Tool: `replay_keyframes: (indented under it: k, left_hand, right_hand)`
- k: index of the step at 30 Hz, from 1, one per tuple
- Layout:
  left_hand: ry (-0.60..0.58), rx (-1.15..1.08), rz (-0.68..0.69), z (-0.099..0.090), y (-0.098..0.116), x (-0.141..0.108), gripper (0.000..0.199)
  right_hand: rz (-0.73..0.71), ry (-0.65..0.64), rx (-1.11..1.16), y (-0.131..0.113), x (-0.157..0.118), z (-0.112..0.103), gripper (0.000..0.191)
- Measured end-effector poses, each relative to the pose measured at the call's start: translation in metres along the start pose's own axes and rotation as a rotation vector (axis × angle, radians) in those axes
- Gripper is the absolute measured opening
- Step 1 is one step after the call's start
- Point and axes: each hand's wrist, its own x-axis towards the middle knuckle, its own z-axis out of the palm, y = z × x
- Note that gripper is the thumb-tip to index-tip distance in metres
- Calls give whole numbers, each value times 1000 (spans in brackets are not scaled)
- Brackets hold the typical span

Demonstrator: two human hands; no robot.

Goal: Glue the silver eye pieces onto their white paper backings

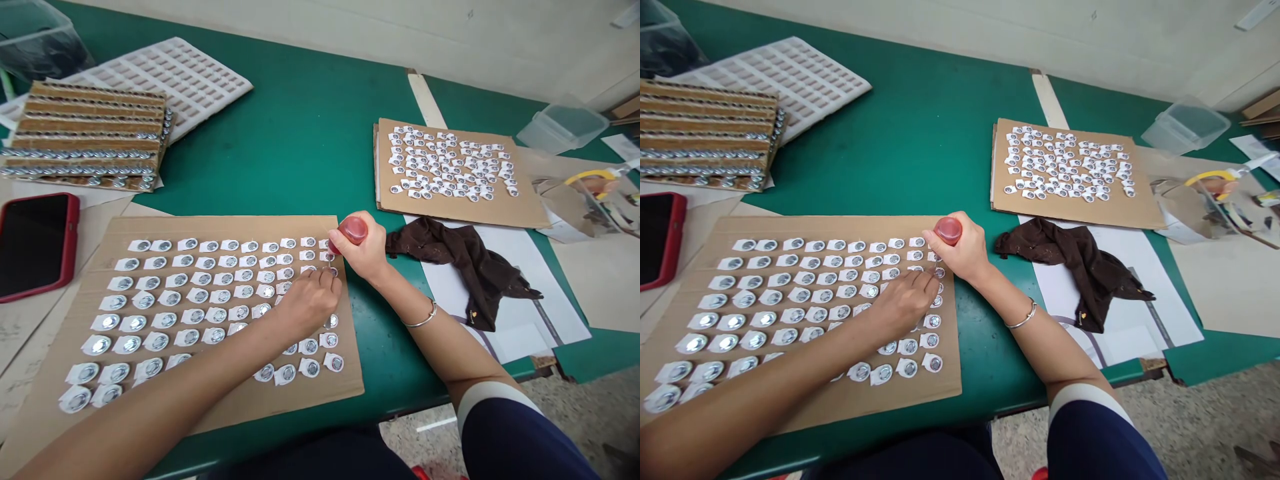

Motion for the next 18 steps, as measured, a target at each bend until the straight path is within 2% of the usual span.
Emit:
replay_keyframes:
  k: [11, 18]
  left_hand:
    - [72, 53, 2, -1, 0, -1, 28]
    - [-38, -62, -17, -1, -4, 0, 29]
  right_hand:
    - [-56, 41, -31, 4, 2, 0, 34]
    - [-86, 38, -52, 5, 2, 0, 36]
